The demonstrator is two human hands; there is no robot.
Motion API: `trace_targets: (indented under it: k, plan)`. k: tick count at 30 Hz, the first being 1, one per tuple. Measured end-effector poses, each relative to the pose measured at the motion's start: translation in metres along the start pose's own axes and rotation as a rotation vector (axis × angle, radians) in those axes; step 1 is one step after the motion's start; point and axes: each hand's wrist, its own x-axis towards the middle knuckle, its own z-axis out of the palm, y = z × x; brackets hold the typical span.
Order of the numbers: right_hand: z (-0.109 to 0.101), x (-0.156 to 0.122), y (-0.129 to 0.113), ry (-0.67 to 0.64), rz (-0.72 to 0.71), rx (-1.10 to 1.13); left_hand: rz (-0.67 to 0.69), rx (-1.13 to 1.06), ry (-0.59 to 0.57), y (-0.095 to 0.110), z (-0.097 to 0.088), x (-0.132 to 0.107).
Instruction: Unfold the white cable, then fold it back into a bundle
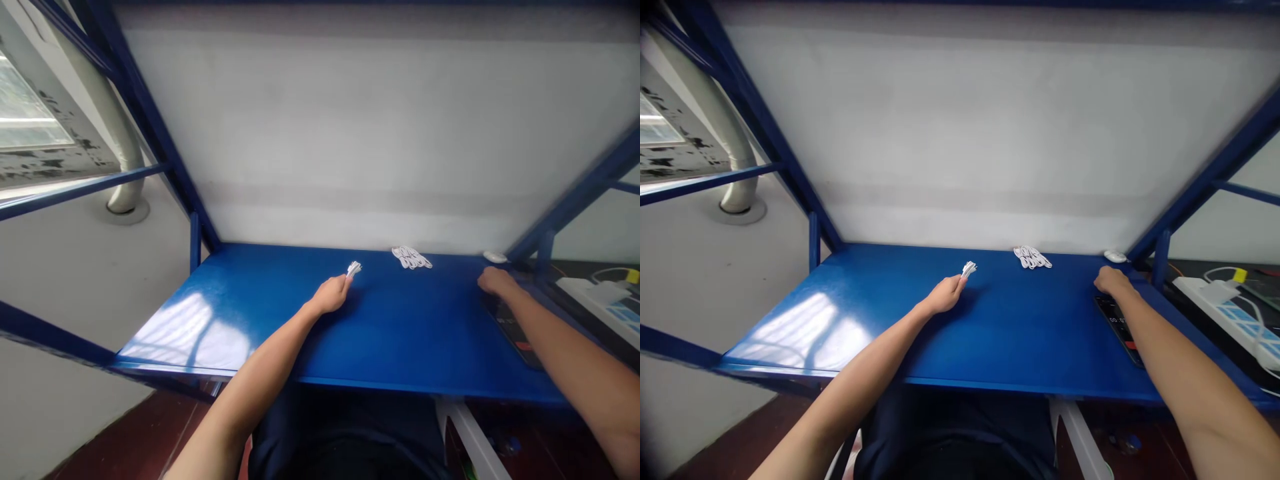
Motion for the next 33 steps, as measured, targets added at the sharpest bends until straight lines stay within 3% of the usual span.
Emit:
trace_targets:
  k: [3, 5, 7, 9, 11, 13, 16, 20, 25, 30, 33]
  plan:
    - [-0.003, -0.006, -0.025, -0.127, 0.017, 0.035, 0.037, -0.179, 0.032, -0.002, 0.004, 0.004]
    - [-0.008, -0.020, -0.055, -0.177, -0.076, 0.149, 0.008, -0.312, 0.004, -0.002, 0.005, 0.005]
    - [-0.015, -0.043, -0.093, -0.233, -0.236, 0.501, -0.045, -0.351, -0.040, 0.002, 0.005, 0.004]
    - [-0.019, -0.071, -0.135, -0.275, -0.391, 0.697, -0.046, -0.218, -0.057, 0.009, 0.004, -0.001]
    - [-0.019, -0.098, -0.176, -0.264, -0.498, 0.755, 0.012, 0.056, -0.063, 0.018, 0.004, -0.007]
    - [-0.013, -0.119, -0.211, -0.243, -0.591, 0.684, 0.062, 0.310, -0.092, 0.026, 0.006, -0.013]
    - [0.002, -0.135, -0.246, -0.208, -0.675, 0.526, 0.103, 0.503, -0.127, 0.034, 0.009, -0.018]
    - [0.016, -0.139, -0.260, -0.307, -0.721, 0.349, 0.116, 0.584, -0.137, 0.033, 0.011, -0.017]
    - [0.013, -0.137, -0.255, -0.494, -0.693, 0.287, 0.086, 0.621, -0.121, 0.032, 0.013, -0.016]
    - [0.004, -0.146, -0.250, -0.380, -0.686, 0.313, -0.008, 0.642, 0.005, 0.043, 0.020, -0.018]
    - [0.003, -0.154, -0.244, -0.304, -0.667, 0.353, -0.024, 0.643, 0.011, 0.048, 0.021, -0.019]
